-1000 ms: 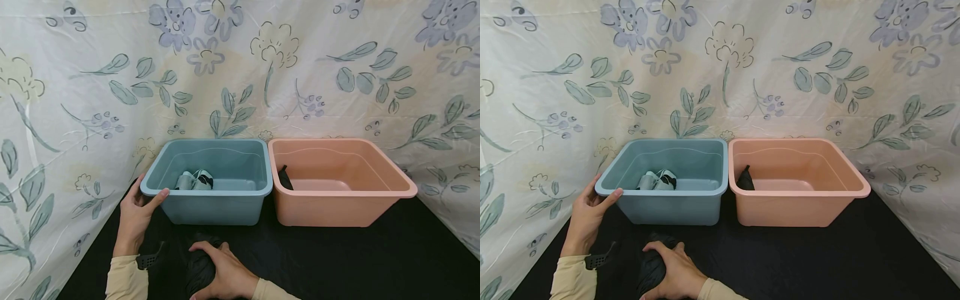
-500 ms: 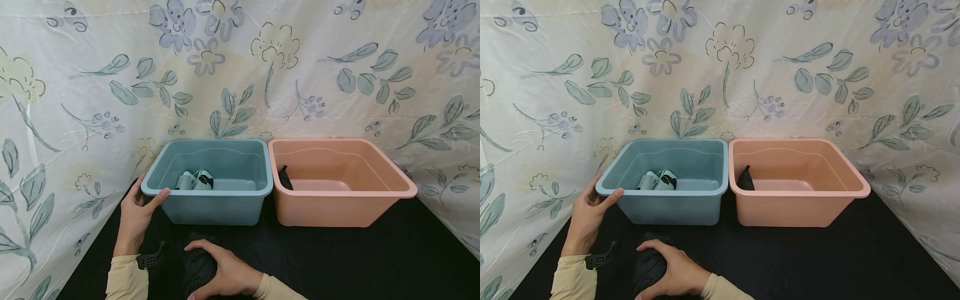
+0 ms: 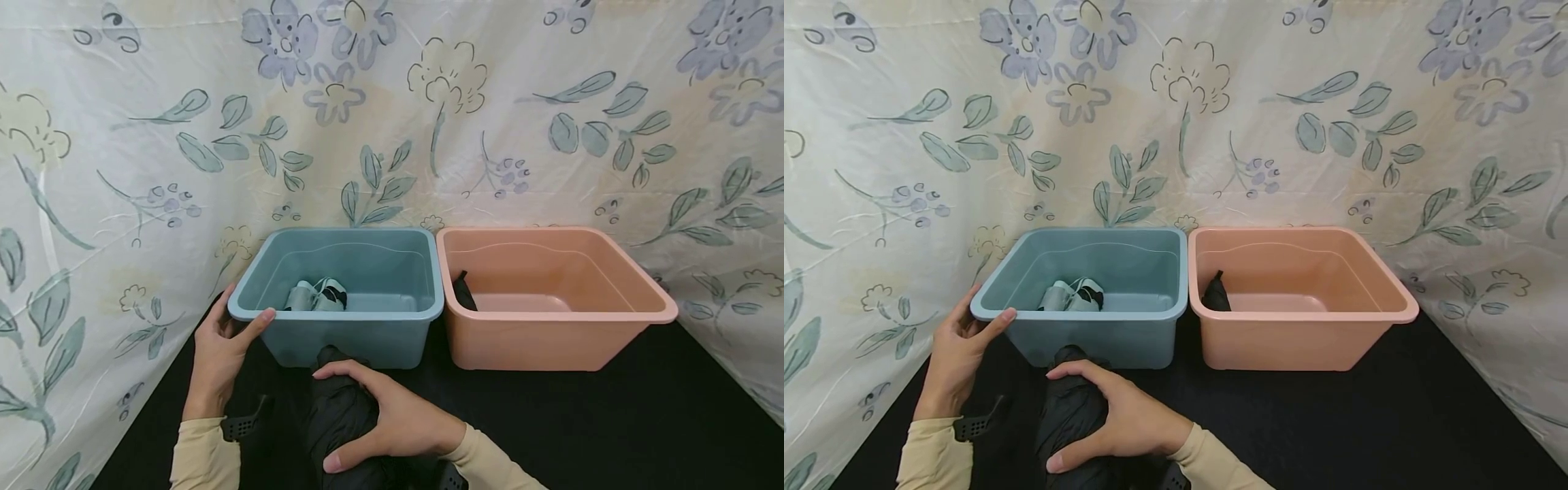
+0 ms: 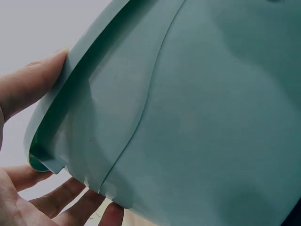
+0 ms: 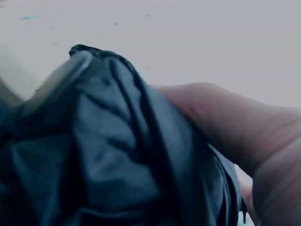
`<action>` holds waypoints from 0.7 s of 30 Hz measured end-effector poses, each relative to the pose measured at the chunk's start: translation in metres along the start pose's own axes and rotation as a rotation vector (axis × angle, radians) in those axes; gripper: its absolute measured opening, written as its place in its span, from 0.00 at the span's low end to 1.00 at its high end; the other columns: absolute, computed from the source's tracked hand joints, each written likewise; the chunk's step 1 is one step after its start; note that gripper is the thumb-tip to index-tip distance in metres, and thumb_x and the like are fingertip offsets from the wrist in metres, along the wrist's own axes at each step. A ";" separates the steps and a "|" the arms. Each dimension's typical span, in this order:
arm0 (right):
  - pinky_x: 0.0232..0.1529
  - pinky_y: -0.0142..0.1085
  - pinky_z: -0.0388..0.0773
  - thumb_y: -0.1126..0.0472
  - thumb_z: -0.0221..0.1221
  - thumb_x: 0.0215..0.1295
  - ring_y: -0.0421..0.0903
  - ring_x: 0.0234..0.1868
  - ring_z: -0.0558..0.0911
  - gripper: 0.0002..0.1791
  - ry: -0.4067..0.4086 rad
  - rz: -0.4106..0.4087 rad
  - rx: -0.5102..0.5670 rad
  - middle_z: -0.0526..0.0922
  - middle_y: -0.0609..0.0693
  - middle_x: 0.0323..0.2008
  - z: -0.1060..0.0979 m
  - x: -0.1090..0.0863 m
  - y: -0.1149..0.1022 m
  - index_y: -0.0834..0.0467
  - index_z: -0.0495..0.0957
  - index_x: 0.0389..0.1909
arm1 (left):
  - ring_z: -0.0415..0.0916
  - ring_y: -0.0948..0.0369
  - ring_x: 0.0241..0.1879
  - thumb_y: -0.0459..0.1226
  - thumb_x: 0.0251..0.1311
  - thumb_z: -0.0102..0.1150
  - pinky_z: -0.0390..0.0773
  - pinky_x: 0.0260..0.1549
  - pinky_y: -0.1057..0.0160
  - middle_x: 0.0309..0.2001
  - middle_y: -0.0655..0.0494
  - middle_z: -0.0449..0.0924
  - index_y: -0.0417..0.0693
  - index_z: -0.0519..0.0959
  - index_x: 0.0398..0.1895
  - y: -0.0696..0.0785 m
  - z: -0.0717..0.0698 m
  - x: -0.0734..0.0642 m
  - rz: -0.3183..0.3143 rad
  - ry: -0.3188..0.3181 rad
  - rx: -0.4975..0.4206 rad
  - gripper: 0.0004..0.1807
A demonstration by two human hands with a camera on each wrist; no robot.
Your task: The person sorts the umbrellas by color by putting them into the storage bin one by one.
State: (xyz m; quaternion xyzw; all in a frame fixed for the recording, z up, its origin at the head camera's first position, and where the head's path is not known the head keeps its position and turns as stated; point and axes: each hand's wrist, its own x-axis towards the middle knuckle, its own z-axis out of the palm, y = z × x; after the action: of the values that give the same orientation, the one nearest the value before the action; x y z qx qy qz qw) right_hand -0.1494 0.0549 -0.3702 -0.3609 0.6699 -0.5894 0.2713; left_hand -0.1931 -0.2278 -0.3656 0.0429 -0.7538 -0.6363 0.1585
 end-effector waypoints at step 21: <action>0.62 0.44 0.75 0.56 0.73 0.59 0.50 0.61 0.76 0.44 0.158 0.051 -0.021 0.69 0.47 0.68 -0.033 -0.044 -0.052 0.35 0.63 0.73 | 0.57 0.51 0.75 0.42 0.64 0.70 0.62 0.68 0.50 0.77 0.50 0.56 0.56 0.52 0.82 0.002 -0.002 0.000 -0.026 -0.012 -0.003 0.48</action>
State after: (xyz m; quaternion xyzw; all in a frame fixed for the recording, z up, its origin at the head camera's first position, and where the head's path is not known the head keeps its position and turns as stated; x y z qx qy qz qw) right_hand -0.1408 0.1079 -0.3163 -0.2990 0.7043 -0.6018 0.2287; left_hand -0.1923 -0.2288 -0.3632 0.0486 -0.7532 -0.6396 0.1455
